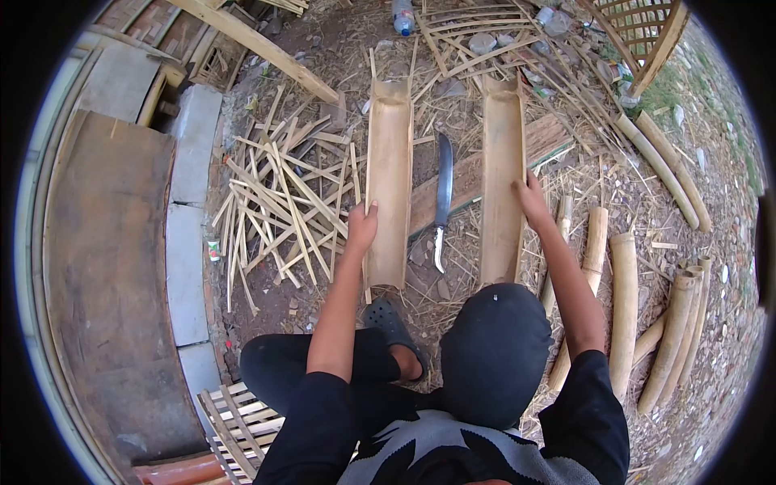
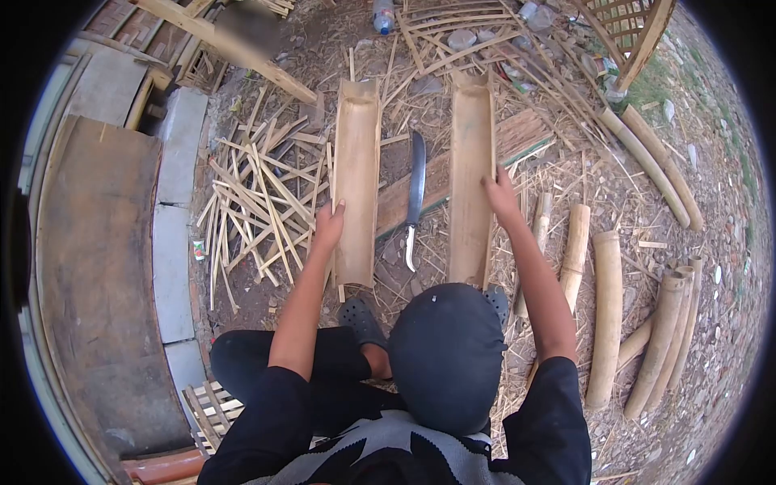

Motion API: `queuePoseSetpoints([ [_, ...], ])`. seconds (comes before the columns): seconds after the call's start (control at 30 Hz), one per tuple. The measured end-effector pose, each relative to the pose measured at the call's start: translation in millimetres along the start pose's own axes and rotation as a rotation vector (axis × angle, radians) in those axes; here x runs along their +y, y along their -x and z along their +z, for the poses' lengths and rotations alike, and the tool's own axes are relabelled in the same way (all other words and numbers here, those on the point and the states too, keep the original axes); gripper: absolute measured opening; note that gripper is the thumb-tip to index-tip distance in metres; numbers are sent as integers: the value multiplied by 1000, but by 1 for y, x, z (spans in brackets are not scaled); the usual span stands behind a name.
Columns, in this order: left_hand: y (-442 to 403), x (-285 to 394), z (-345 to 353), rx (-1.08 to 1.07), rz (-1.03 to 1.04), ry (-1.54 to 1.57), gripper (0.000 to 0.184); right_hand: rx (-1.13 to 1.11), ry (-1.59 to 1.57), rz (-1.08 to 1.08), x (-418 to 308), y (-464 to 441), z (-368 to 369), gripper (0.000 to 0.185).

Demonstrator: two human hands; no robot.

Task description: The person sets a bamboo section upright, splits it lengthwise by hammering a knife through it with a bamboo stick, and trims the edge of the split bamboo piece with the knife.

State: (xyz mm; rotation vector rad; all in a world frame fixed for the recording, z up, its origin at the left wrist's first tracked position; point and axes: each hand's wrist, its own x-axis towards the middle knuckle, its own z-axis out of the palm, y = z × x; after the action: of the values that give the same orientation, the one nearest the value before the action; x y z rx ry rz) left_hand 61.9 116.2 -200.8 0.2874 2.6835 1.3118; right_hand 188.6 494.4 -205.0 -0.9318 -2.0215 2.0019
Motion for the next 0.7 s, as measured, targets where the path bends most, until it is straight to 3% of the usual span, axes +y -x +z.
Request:
queuePoseSetpoints([
  [0.2, 4, 25, 35, -78, -73, 66, 40, -72, -233, -36, -10, -10, 59, 60],
  [0.3, 28, 39, 61, -79, 55, -172, 48, -144, -317, -21, -30, -1, 90, 56],
  [0.4, 23, 8, 83, -36, -166, -44, 55, -115, -268, -125, -23, 1, 121, 54],
  [0.43, 16, -2, 86, 94, -79, -294, 61, -101, -243, -172, -23, 4, 128, 53],
  [0.53, 19, 24, 69, 140, -204, 266, 62, -193, -384, 27, -31, 18, 139, 52],
  [0.57, 18, 34, 55, -54, -227, 439, 68, -214, -394, 34, -27, 20, 146, 52],
  [0.7, 6, 62, 37, -306, -451, 578, 71, -251, -400, 7, -25, 25, 161, 52],
])
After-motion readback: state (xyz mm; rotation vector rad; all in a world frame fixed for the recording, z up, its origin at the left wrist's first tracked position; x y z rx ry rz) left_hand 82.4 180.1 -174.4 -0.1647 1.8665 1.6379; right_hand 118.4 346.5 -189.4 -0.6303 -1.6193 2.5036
